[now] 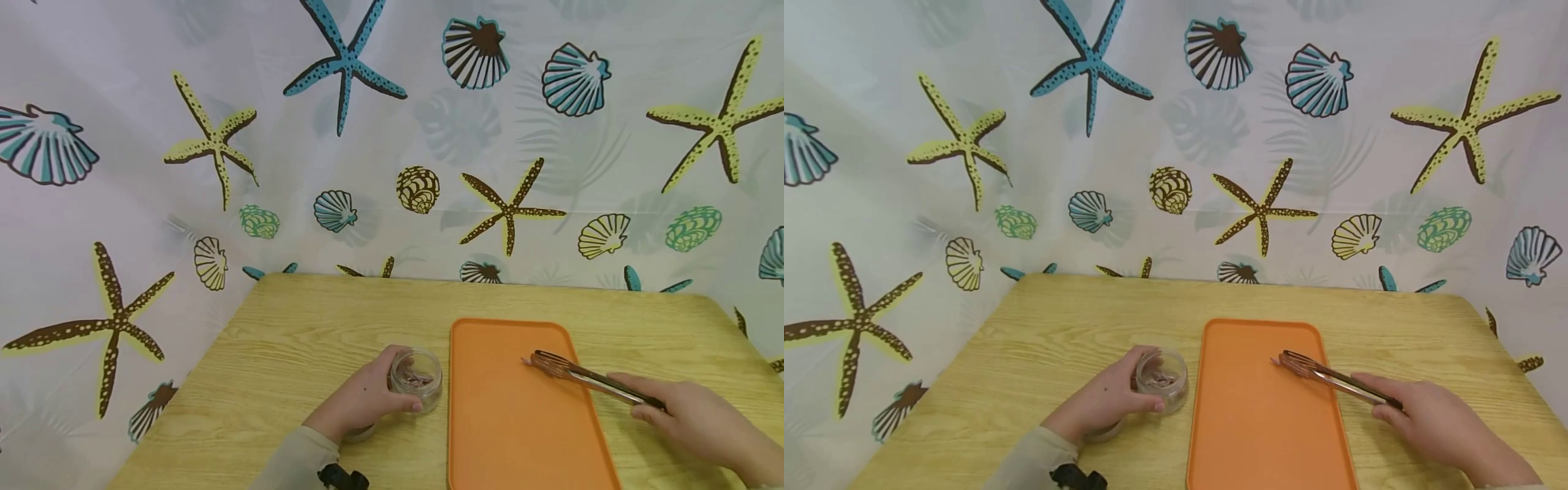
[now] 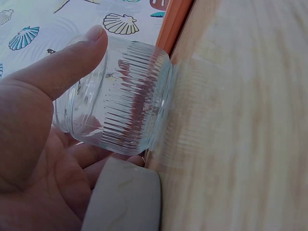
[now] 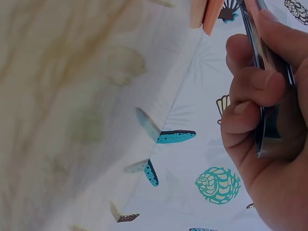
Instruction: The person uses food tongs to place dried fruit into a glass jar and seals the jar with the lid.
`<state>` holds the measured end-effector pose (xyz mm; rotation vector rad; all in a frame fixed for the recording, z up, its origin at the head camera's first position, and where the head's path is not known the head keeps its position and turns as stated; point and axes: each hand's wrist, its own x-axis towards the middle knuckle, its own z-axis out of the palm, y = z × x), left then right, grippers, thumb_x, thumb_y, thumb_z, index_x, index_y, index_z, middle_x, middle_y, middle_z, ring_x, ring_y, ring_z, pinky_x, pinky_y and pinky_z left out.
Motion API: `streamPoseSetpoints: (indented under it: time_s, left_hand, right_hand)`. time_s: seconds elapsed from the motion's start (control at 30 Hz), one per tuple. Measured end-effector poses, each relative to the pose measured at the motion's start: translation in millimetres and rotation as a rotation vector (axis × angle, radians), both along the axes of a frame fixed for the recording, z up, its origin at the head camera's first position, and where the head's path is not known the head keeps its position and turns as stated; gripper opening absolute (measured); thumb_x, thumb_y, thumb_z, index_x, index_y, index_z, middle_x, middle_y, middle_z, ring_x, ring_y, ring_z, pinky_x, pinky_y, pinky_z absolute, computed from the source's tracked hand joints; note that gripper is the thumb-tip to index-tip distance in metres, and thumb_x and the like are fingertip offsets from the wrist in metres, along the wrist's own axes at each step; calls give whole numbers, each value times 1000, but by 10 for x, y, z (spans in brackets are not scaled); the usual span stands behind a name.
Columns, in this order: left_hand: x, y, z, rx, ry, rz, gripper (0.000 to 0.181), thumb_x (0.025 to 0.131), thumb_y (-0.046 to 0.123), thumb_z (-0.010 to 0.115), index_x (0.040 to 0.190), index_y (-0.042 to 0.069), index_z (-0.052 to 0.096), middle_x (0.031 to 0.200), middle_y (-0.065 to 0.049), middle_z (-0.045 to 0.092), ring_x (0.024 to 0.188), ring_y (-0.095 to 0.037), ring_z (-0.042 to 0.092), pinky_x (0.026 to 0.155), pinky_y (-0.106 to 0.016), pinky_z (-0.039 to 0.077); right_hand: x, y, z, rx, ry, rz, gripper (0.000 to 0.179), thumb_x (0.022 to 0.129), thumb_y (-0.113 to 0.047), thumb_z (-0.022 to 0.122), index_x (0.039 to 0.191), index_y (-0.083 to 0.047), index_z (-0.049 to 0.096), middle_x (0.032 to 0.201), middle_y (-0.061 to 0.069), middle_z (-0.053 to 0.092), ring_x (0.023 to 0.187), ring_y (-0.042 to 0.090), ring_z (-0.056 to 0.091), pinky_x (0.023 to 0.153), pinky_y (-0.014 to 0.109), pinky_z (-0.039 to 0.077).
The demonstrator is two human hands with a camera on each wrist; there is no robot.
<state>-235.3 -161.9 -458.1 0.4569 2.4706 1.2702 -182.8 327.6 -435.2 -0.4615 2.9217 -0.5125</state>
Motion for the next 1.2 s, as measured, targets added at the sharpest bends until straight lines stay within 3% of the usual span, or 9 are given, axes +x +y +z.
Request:
streamPoseSetpoints:
  time_s: [0.23,0.6,0.83,1.2]
  left_hand:
    - [2,-3,7,4,2,0,95,78,55,84,154,26,35,151,1,49,137,-23,46,110,-52,37]
    - [-11,-5,4,6,-6,1,95,78,54,84,154,25,36,151,1,49,137,-23,46,110,-53,37]
    - [-7,-2,4,10,-8,-2,93,79,53,84,154,26,36,151,2,49,136,-22,46,109,-53,37]
    - [-8,7,0,12,-11,-4,93,79,53,84,154,25,36,151,1,49,137,-23,46,109,-52,37]
  right_hand:
    - [20,-63,52,-29,32,15,54,97,-33,68,148,-25,55,72,-13,53,52,3,31,52,25,33]
    - [30,-197,159,-69,56,68,53,97,-37,67,148,-29,55,95,-14,64,53,2,33,52,25,34]
    - [42,-296,250,-88,100,105,50,99,-38,65,148,-32,54,90,-17,63,52,0,32,51,24,34]
    - [33,-546,336,-137,172,172,48,100,-36,65,147,-37,55,109,-12,68,52,-1,28,51,24,34]
